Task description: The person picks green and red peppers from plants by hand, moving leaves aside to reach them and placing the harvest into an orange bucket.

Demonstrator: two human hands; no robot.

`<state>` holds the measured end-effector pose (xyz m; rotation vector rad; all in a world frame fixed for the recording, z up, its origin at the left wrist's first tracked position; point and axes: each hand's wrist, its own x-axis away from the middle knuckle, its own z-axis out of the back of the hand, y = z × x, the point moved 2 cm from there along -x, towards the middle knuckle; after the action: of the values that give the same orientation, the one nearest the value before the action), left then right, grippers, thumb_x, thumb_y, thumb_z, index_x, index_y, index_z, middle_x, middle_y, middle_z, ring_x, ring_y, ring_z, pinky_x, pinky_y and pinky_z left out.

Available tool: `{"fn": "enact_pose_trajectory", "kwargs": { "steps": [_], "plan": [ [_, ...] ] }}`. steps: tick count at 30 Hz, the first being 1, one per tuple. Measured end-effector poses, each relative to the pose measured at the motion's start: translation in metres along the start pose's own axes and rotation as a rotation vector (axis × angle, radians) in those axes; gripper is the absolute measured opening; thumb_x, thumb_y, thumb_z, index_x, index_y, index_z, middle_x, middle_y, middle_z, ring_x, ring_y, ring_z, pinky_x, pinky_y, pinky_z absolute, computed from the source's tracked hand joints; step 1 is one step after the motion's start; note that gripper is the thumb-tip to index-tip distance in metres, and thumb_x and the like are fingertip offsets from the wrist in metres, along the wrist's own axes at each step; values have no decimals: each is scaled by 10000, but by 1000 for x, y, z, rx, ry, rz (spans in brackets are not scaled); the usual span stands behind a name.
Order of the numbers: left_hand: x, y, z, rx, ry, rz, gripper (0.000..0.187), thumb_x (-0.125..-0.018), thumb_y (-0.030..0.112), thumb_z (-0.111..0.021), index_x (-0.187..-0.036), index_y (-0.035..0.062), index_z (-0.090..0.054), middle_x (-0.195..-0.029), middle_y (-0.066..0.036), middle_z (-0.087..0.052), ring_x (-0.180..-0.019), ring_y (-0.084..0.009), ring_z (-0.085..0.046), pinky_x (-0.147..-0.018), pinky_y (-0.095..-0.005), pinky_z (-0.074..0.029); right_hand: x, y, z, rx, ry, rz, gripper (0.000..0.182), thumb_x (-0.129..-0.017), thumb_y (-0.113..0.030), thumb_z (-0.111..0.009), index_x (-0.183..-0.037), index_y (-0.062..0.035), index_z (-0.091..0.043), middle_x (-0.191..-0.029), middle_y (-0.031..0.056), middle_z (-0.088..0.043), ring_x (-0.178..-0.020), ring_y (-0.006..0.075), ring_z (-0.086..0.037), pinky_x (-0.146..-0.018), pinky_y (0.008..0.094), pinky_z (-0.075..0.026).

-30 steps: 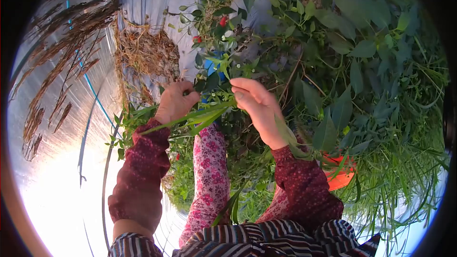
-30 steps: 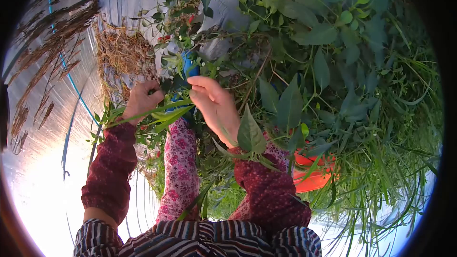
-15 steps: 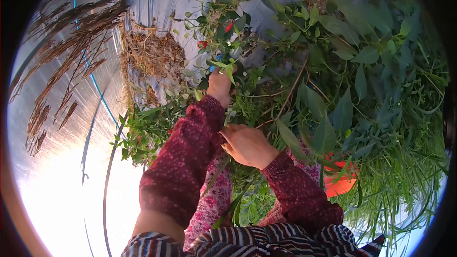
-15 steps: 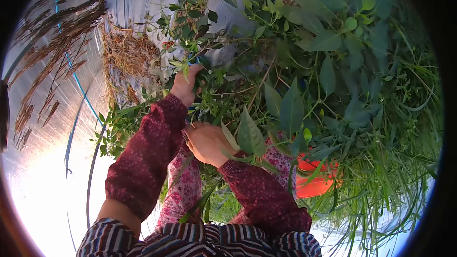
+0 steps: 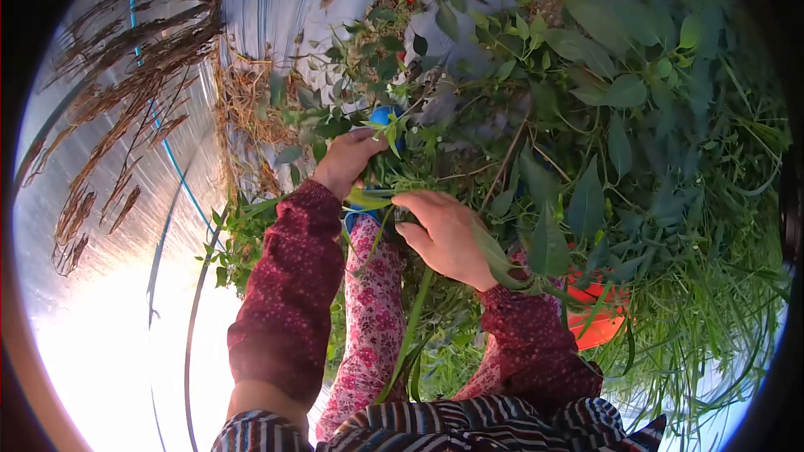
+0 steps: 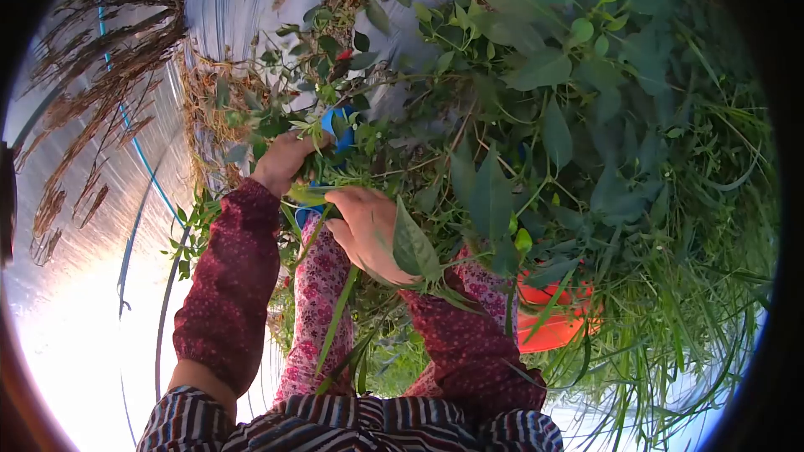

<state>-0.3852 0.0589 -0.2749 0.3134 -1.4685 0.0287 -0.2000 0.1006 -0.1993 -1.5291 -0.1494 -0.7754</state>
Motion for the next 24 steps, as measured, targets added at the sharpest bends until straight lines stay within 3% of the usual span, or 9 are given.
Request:
{"fn": "enact_pose_trajectory", "kwargs": {
  "steps": [4,6,7,8,14,17,20,22,24],
  "plan": [
    [35,14,-10,81,31,-251,231,-865,161,-578,-1019,-10,-602,-798,1,-619,-646,-59,-549,-551,-214,-455,-7,-7,23,-274,136,14,348,-858,-115,-578,-1196,-62,-514,-1112,96,-589,-966,214,-599,-669,271,-481],
    [58,23,-20,111,8,-401,216,-872,135,-597,-1049,11,-590,-857,15,-613,-749,-38,-528,-669,-209,-450,-5,-15,40,-979,191,-339,331,-893,-108,-547,-1216,-50,-506,-1155,77,-568,-976,133,-592,-541,201,-442],
    [76,37,-33,104,44,-520,246,-860,135,-623,-1071,18,-576,-881,9,-612,-776,-51,-532,-702,-216,-451,-7,-14,43,-1031,307,-227,312,-913,-115,-527,-1215,-37,-503,-1160,68,-565,-974,94,-585,-463,157,-376],
    [92,49,-43,96,82,-641,282,-848,134,-649,-1093,25,-563,-905,2,-610,-803,-64,-536,-736,-223,-452,-7,-10,47,-1100,398,-180,314,-894,-123,-570,-1192,-37,-515,-971,36,-615,-660,22,-501,-483,185,-377],
    [140,84,-66,-190,295,-1000,478,-760,114,-729,-1180,34,-516,-1034,-90,-619,-829,-169,-614,-747,-261,-483,-5,-11,63,-827,576,-35,270,-904,-95,-542,-1156,3,-521,-1024,101,-612,-831,128,-603,-634,249,-495],
    [175,103,-60,-147,291,-1054,524,-717,70,-748,-1175,-11,-506,-1027,-131,-626,-808,-193,-642,-706,-265,-503,-3,7,69,-1445,426,180,300,-910,-145,-542,-1168,3,-506,-1102,134,-582,-993,195,-583,-786,295,-509],
    [169,111,-68,-363,228,-1248,564,-630,9,-750,-1143,-17,-517,-999,-179,-633,-754,-227,-663,-654,-303,-536,-8,-9,70,-1390,501,215,417,-883,-209,-595,-1214,6,-460,-1163,147,-547,-1044,222,-566,-825,310,-502],
    [166,121,-86,-751,193,-1427,497,-673,75,-730,-1131,21,-546,-768,-50,-578,-543,-150,-546,-461,-253,-458,-7,-22,66,-1242,486,210,507,-901,-367,-536,-1257,-23,-426,-1232,154,-502,-1122,278,-520,-904,394,-470],
    [164,126,-101,-870,270,-1459,481,-665,84,-728,-1110,40,-551,-792,-62,-574,-578,-181,-563,-490,-274,-474,-7,-36,58,-1696,338,478,456,-957,-344,-403,-1335,-91,-378,-1288,147,-465,-1169,252,-479,-969,389,-418]
  ]
}}
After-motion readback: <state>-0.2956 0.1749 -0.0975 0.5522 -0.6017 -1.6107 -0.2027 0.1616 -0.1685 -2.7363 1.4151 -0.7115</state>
